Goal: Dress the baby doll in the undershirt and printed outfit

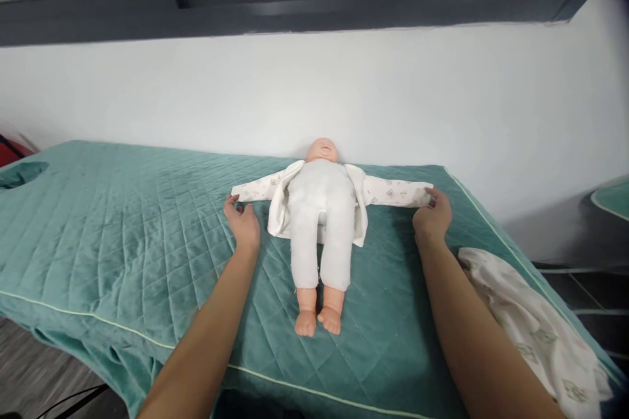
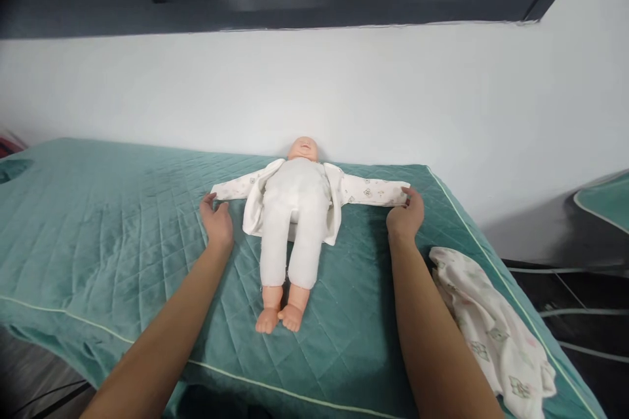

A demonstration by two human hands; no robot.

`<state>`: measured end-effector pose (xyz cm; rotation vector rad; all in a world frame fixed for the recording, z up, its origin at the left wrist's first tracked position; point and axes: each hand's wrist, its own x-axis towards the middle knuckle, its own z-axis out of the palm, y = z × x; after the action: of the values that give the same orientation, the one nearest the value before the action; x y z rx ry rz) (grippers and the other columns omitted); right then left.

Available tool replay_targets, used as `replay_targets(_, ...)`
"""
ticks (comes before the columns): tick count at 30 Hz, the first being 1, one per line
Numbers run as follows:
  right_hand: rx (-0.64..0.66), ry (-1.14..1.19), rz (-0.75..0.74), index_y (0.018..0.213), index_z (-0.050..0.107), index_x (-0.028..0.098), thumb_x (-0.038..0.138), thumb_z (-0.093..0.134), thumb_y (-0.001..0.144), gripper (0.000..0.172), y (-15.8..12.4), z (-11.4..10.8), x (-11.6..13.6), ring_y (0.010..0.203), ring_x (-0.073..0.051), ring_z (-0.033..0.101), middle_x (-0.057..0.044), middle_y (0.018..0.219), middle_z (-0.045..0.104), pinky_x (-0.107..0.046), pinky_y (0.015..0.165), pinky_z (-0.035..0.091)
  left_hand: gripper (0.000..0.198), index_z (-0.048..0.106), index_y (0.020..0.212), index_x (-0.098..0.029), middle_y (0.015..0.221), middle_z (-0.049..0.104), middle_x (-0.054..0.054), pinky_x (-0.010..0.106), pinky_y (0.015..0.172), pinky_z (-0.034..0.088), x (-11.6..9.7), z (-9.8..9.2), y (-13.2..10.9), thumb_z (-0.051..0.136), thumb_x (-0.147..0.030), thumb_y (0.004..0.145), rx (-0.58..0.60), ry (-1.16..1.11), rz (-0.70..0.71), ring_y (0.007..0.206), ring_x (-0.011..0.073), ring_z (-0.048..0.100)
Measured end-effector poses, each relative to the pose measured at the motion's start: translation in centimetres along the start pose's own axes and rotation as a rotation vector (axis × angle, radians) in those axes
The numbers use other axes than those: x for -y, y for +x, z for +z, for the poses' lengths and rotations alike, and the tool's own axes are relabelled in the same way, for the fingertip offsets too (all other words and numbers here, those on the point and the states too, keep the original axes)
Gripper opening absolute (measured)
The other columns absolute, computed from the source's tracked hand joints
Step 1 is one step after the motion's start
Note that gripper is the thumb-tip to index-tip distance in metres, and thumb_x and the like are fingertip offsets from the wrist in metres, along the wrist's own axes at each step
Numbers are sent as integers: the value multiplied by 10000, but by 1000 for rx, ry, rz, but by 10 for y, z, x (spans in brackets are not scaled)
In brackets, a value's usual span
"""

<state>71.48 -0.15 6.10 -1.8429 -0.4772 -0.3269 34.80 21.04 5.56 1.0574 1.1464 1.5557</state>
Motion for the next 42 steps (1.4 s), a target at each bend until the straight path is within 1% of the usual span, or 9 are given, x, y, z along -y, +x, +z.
replay_targets(4, -11, -62, -12, 1186, 642, 113, 100, 460, 701, 519, 2, 1, -3, 1108, -262, 625, -166, 1260, 640, -458, 984, 497, 351, 526, 1171, -229, 1422, 475, 69, 358, 1172, 335, 4, -2, 1, 564, -122, 839, 16, 107, 88, 1409, 195, 407)
replay_targets(8, 25, -163, -253, 1136, 653, 126, 135, 488, 767, 405, -11, 0, 11, 1250, -290, 561, -175, 1293, 639, -525, 1125, 381, 346, 572, 1123, -205, 1420, 480, 96, 389, 1161, 343, 2, -3, -1, 543, -80, 801, 30, 242, 246, 1388, 218, 424)
replay_targets(11, 56, -190, -390, 1119, 656, 156, 176, 503, 824, 332, -31, 1, 31, 1301, -290, 524, -162, 1330, 624, -541, 1159, 332, 312, 597, 1104, -204, 1343, 558, 99, 398, 1134, 373, -1, -2, -3, 521, -98, 821, 93, 381, 400, 1336, 222, 468)
replay_targets(14, 133, -121, -461, 1123, 644, 163, 256, 497, 880, 298, -54, 4, 50, 1282, -286, 537, -169, 1308, 629, -534, 1136, 364, 224, 625, 1069, -203, 1156, 664, 82, 376, 1012, 466, -3, 0, -7, 497, -194, 886, 223, 424, 381, 1147, 219, 591)
replay_targets(19, 383, 63, -192, 1138, 619, 165, 438, 523, 901, 373, -87, 10, 69, 1000, -249, 647, -156, 1156, 667, -439, 905, 532, 328, 653, 1125, -184, 1095, 704, 96, 378, 915, 502, -8, 6, -15, 511, -413, 938, 551, 534, 303, 990, 235, 652)
replay_targets(24, 587, 83, 7, 1297, 520, 168, 529, 609, 833, 595, -113, 3, 82, 937, -245, 664, -117, 1114, 692, -425, 899, 521, 364, 646, 1137, -163, 1106, 687, 141, 442, 967, 465, -13, 0, -27, 605, -404, 867, 607, 815, 421, 1109, 315, 610)
replay_targets(31, 618, -273, -46, 1348, 521, 205, 402, 582, 826, 562, -145, -19, 105, 959, -291, 654, -100, 1076, 699, -405, 849, 480, 240, 633, 1043, -191, 957, 715, 67, 378, 829, 489, -27, -20, -44, 552, -317, 856, 667, 659, 284, 875, 244, 651)
replay_targets(36, 505, -152, 44, 1264, 574, 193, 299, 534, 773, 504, -148, -30, 112, 790, -230, 616, -28, 879, 654, -339, 751, 457, 50, 538, 818, -219, 1203, 703, 68, 355, 893, 474, -33, -25, -49, 535, -262, 842, 625, 450, 325, 1041, 225, 655)
replay_targets(42, 352, -62, 66, 1144, 637, 187, 254, 521, 701, 463, -150, -42, 108, 676, -176, 520, 33, 738, 528, -303, 689, 416, 184, 373, 713, -237, 1134, 694, 75, 350, 879, 459, -31, -25, -49, 529, -152, 761, 574, 430, 420, 1085, 230, 639)
